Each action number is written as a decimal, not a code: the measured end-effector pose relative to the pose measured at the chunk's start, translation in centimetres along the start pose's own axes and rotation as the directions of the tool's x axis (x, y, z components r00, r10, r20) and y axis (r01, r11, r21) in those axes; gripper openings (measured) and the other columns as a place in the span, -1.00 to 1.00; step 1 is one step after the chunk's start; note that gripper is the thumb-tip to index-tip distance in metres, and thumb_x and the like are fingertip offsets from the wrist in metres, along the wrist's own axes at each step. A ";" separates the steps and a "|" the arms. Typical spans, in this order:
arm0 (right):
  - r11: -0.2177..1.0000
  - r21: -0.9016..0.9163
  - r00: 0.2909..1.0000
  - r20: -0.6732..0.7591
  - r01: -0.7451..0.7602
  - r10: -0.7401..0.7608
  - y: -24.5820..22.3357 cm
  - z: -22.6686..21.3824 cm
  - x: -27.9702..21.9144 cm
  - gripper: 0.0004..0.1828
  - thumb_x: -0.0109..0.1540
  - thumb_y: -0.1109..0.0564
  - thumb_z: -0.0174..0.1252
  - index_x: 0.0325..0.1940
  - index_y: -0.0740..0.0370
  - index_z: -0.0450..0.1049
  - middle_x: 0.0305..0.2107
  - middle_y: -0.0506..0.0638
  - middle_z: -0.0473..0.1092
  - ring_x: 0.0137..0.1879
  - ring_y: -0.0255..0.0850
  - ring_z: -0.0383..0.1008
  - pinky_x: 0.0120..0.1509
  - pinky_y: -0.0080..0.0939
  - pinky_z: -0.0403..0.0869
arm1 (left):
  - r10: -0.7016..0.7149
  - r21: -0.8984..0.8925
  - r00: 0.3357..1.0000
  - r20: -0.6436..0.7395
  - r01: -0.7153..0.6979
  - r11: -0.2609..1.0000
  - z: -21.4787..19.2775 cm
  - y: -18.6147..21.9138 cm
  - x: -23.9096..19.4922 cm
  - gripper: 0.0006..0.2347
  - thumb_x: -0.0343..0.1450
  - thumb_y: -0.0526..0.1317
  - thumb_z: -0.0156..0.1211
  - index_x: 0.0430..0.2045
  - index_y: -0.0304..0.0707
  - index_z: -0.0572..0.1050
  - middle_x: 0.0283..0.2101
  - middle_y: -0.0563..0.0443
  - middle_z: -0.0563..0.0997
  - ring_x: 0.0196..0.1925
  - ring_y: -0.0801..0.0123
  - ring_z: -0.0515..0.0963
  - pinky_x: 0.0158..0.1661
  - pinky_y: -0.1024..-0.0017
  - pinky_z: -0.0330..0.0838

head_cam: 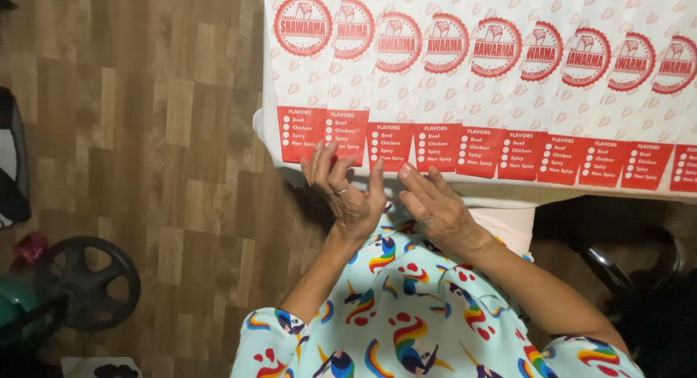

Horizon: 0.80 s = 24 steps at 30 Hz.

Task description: Applying glue to the edges of fanned-out paper bags and then folding them individually to form the base.

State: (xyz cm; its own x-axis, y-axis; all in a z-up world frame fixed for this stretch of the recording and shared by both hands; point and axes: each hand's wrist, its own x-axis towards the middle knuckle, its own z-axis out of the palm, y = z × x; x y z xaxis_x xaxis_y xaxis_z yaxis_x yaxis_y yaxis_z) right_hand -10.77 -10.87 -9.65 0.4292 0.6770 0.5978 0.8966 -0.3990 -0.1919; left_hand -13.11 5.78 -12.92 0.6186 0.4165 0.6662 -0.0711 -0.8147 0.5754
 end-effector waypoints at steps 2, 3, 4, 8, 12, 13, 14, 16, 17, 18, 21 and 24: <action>1.000 0.023 1.000 0.012 -0.015 0.015 0.0 -0.1 -0.1 -0.75 0.37 0.26 0.06 0.13 0.32 0.34 0.22 0.30 0.42 0.27 0.09 0.49 0.55 0.10 0.20 | -0.006 0.004 1.000 -0.014 0.006 1.000 0.1 -0.3 -0.4 -0.67 0.38 -0.21 0.40 -0.11 -0.27 0.36 0.21 -0.28 0.35 0.34 -0.25 0.31 0.37 -0.23 -0.11; 0.998 0.045 0.999 0.028 -0.038 0.037 0.0 -0.3 -0.2 -0.76 0.40 0.23 0.00 0.16 0.31 0.32 0.23 0.29 0.41 0.28 0.09 0.49 0.56 0.11 0.19 | -0.014 0.005 1.000 -0.020 0.014 1.000 0.1 -0.4 -0.6 -0.69 0.39 -0.24 0.39 -0.13 -0.27 0.36 0.20 -0.28 0.36 0.33 -0.25 0.33 0.37 -0.23 -0.10; 0.998 0.044 0.999 0.027 -0.035 0.034 -0.1 -0.3 0.3 -0.76 0.40 0.23 0.00 0.16 0.31 0.32 0.23 0.29 0.41 0.28 0.09 0.49 0.56 0.11 0.19 | -0.014 0.005 1.000 -0.023 0.014 1.000 0.1 -0.4 -0.5 -0.69 0.39 -0.24 0.39 -0.13 -0.27 0.36 0.20 -0.28 0.36 0.33 -0.25 0.33 0.37 -0.23 -0.10; 0.999 -0.045 0.999 0.028 -0.026 0.028 -0.7 -0.2 1.4 -0.70 0.44 0.15 -0.05 0.25 0.25 0.35 0.20 0.18 0.45 0.27 0.04 0.49 0.54 0.10 0.20 | 0.001 0.009 0.999 -0.054 -0.001 1.000 0.4 -0.3 -0.7 -0.74 0.40 -0.30 0.34 -0.13 -0.28 0.37 0.19 -0.28 0.38 0.32 -0.24 0.35 0.36 -0.23 -0.07; 0.991 -0.131 0.999 0.050 0.009 -0.003 -0.7 -0.3 1.4 -0.70 0.43 0.14 -0.05 0.23 0.20 0.41 0.24 0.11 0.44 0.29 0.00 0.48 0.57 0.06 0.17 | 0.042 0.036 0.996 -0.083 -0.039 0.999 0.7 -0.5 -0.9 -0.76 0.40 -0.35 0.32 -0.14 -0.28 0.39 0.16 -0.27 0.40 0.29 -0.23 0.38 0.34 -0.22 -0.01; 0.992 -0.128 0.999 0.051 0.011 -0.005 -0.7 -0.4 1.4 -0.70 0.43 0.14 -0.05 0.23 0.20 0.41 0.24 0.11 0.44 0.29 0.00 0.48 0.57 0.06 0.17 | 0.040 0.039 0.996 -0.084 -0.037 0.999 0.9 -0.8 -1.4 -0.76 0.40 -0.35 0.32 -0.14 -0.28 0.39 0.16 -0.27 0.40 0.29 -0.23 0.38 0.34 -0.22 -0.01; 0.994 -0.106 0.998 0.060 0.000 0.007 -0.8 -0.5 1.4 -0.69 0.40 0.21 -0.04 0.22 0.25 0.42 0.19 0.15 0.45 0.26 0.04 0.48 0.57 0.10 0.18 | 0.064 0.036 0.995 -0.081 -0.061 0.997 1.0 -1.1 -1.8 -0.79 0.40 -0.37 0.30 -0.16 -0.27 0.41 0.15 -0.26 0.42 0.28 -0.22 0.41 0.33 -0.19 0.03; 0.997 -0.081 0.998 0.066 -0.004 0.009 -0.7 -0.6 1.8 -0.67 0.37 0.28 -0.03 0.21 0.30 0.44 0.15 0.18 0.46 0.22 0.08 0.49 0.58 0.13 0.18 | 0.090 0.038 0.992 -0.086 -0.087 0.995 0.6 -2.1 -2.0 -0.82 0.41 -0.39 0.28 -0.18 -0.27 0.43 0.14 -0.24 0.44 0.27 -0.21 0.43 0.31 -0.17 0.08; 0.998 -0.050 0.998 0.052 -0.027 0.030 -0.6 -0.6 2.0 -0.66 0.36 0.30 -0.02 0.21 0.35 0.44 0.08 0.21 0.47 0.17 0.10 0.49 0.56 0.17 0.20 | 0.122 0.012 0.988 -0.091 -0.122 0.992 -0.1 -2.7 -1.8 -0.82 0.40 -0.38 0.29 -0.20 -0.26 0.43 0.12 -0.23 0.46 0.22 -0.18 0.45 0.27 -0.13 0.15; 0.999 -0.019 0.998 0.039 -0.050 0.050 -0.5 -0.6 2.2 -0.65 0.34 0.31 -0.01 0.21 0.39 0.44 0.01 0.24 0.47 0.11 0.13 0.49 0.55 0.21 0.22 | 0.155 -0.014 0.983 -0.096 -0.157 0.988 -0.7 -3.3 -1.6 -0.83 0.40 -0.37 0.30 -0.22 -0.26 0.43 0.10 -0.22 0.48 0.17 -0.14 0.48 0.23 -0.09 0.23; 0.996 0.003 0.996 -0.022 -0.087 0.087 0.2 0.0 3.1 -0.60 0.24 0.41 -0.01 0.16 0.45 0.45 -0.13 0.24 0.41 0.01 0.16 0.43 0.53 0.34 0.23 | 0.208 -0.093 0.974 -0.089 -0.216 0.972 -3.6 -4.4 -0.1 -0.72 0.34 -0.26 0.44 -0.20 -0.28 0.44 0.05 -0.24 0.52 0.08 -0.11 0.54 0.16 -0.05 0.34; 0.981 0.142 0.988 -0.062 -0.130 0.140 0.0 -0.1 5.6 -0.55 0.18 0.44 -0.04 0.14 0.40 0.47 -0.01 0.22 0.37 0.09 0.16 0.39 0.52 0.35 0.22 | 0.217 -0.140 0.976 -0.020 -0.218 0.966 -6.7 -5.7 3.1 -0.66 0.30 -0.28 0.48 -0.17 -0.34 0.42 0.04 -0.27 0.52 0.06 -0.11 0.55 0.15 -0.04 0.36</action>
State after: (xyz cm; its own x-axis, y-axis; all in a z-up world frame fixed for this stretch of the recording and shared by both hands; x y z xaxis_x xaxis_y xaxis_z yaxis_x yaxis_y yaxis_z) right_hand -8.35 -7.14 -6.16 0.5428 0.5747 0.6124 0.8395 -0.3920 -0.3763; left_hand -16.06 14.42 -10.94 0.5722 0.2377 0.7849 -0.3132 -0.8211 0.4771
